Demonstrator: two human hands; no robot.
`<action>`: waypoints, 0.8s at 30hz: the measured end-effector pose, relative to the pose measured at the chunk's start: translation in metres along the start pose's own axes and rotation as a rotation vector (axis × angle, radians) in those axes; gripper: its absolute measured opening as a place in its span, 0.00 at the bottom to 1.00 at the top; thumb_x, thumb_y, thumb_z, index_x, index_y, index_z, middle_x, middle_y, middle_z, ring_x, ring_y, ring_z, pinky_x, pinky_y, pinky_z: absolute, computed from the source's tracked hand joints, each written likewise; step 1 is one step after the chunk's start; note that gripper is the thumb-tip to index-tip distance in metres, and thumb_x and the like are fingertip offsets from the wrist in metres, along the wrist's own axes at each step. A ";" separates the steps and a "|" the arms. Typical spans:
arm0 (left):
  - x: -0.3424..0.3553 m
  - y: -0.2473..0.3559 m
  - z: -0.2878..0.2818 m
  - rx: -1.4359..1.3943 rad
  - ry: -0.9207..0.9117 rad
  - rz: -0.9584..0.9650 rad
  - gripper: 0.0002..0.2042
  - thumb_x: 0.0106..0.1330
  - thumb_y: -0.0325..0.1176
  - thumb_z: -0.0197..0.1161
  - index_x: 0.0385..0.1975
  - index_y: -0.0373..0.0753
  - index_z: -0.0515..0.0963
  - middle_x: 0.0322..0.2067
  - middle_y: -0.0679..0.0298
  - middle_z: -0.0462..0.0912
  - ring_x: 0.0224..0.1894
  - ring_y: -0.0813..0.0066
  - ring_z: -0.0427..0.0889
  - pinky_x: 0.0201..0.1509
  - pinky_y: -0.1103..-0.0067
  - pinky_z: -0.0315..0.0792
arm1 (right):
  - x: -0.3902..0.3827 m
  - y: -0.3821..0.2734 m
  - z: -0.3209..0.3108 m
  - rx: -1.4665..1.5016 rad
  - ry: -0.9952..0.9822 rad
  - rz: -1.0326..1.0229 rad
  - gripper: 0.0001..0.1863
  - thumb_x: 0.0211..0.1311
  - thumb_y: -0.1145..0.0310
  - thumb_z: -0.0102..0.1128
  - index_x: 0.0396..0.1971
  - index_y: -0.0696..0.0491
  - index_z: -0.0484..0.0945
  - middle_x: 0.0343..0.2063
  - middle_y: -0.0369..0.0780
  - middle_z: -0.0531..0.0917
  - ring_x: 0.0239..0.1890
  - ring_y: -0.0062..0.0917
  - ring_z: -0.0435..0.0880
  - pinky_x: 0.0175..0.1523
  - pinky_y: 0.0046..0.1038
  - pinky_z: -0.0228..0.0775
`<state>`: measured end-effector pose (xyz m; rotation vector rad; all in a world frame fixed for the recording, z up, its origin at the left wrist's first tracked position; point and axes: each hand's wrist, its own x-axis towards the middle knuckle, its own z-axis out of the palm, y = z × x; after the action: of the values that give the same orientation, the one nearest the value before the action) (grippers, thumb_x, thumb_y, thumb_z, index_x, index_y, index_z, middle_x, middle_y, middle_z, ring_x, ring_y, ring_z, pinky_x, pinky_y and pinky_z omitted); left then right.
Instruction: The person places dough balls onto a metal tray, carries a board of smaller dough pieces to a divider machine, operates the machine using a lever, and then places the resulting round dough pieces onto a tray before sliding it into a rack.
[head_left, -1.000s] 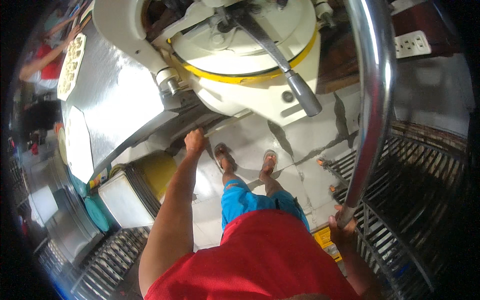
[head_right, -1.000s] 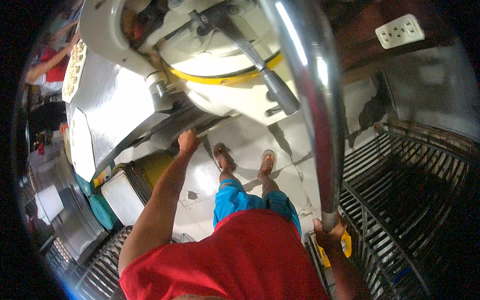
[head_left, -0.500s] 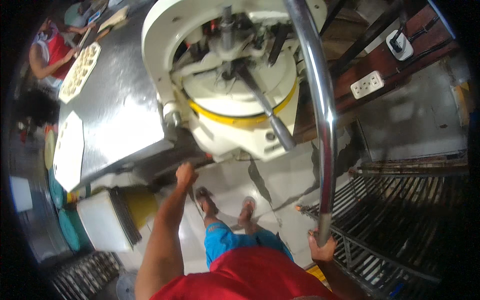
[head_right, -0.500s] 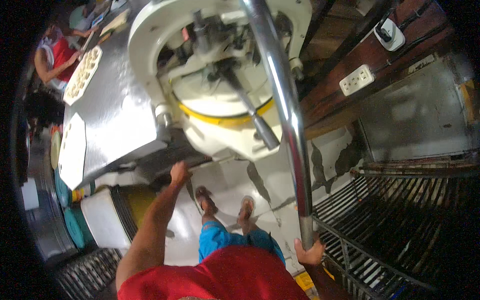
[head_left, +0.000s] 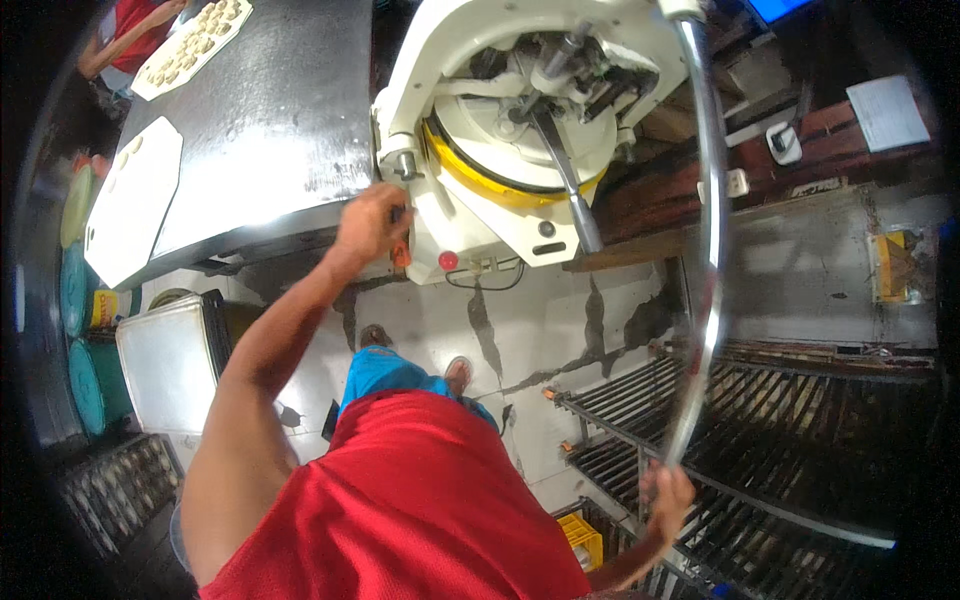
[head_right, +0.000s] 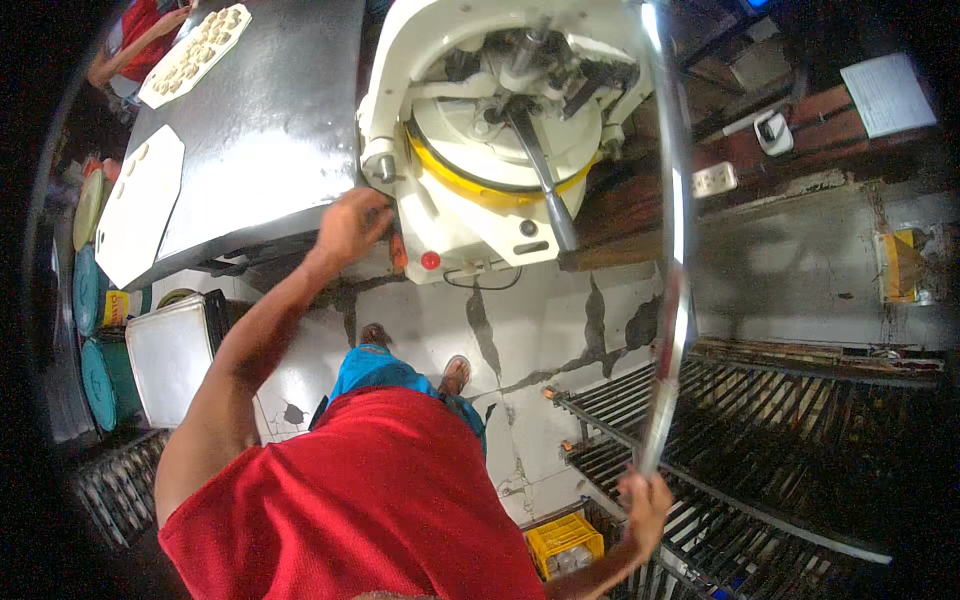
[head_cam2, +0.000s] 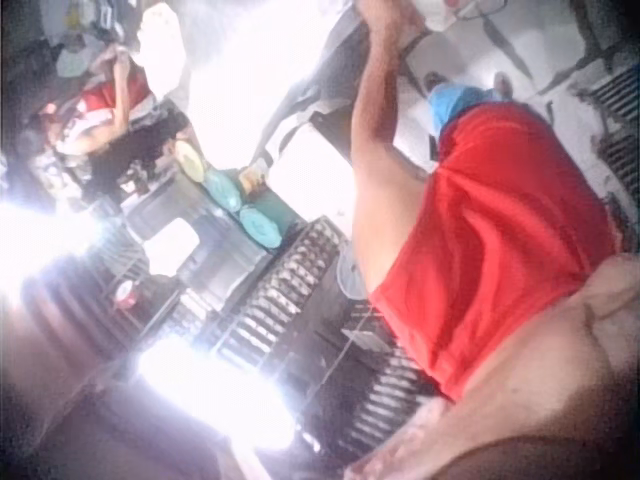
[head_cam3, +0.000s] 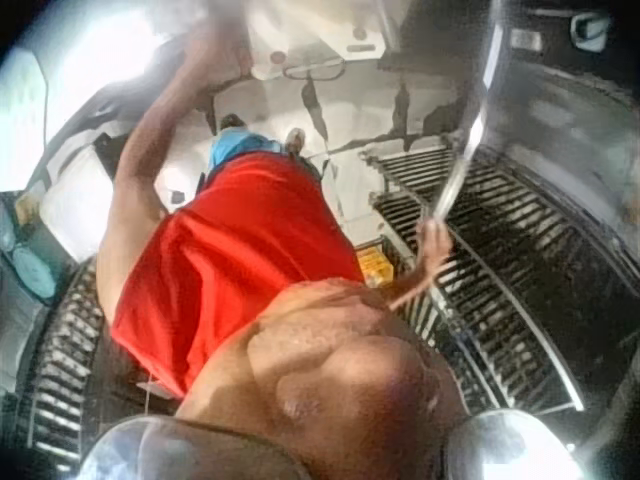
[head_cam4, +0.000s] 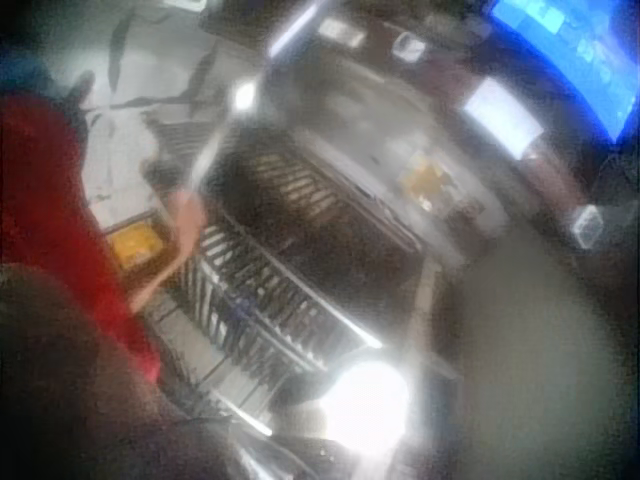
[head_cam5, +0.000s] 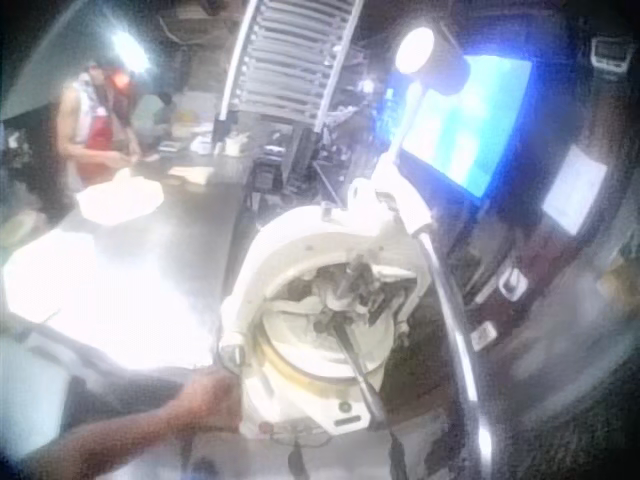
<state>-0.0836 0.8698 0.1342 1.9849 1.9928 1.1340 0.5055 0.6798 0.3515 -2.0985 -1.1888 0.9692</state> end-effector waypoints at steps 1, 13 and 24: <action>0.006 -0.017 -0.019 0.064 -0.004 -0.060 0.10 0.62 0.38 0.68 0.35 0.37 0.81 0.38 0.56 0.83 0.42 0.56 0.82 0.47 0.66 0.76 | -0.017 -0.015 -0.021 -0.045 0.124 -0.123 0.18 0.60 0.57 0.63 0.38 0.58 0.81 0.26 0.35 0.82 0.24 0.19 0.77 0.28 0.23 0.68; 0.019 -0.108 -0.034 0.246 0.023 -0.294 0.11 0.64 0.42 0.66 0.38 0.42 0.79 0.40 0.61 0.81 0.43 0.63 0.77 0.49 0.68 0.66 | 0.127 -0.341 -0.046 0.216 0.915 -0.995 0.21 0.64 0.50 0.57 0.43 0.54 0.80 0.34 0.36 0.80 0.36 0.24 0.80 0.42 0.26 0.73; 0.033 -0.116 -0.020 0.275 0.194 -0.376 0.06 0.60 0.39 0.68 0.32 0.47 0.81 0.27 0.68 0.82 0.33 0.66 0.81 0.40 0.69 0.68 | 0.388 -0.417 0.157 -0.215 0.420 -0.834 0.18 0.67 0.53 0.54 0.39 0.54 0.80 0.32 0.37 0.81 0.37 0.25 0.80 0.47 0.27 0.70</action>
<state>-0.1937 0.9062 0.0968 1.5452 2.6036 1.0405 0.3117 1.2319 0.4381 -1.5599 -1.7431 0.0222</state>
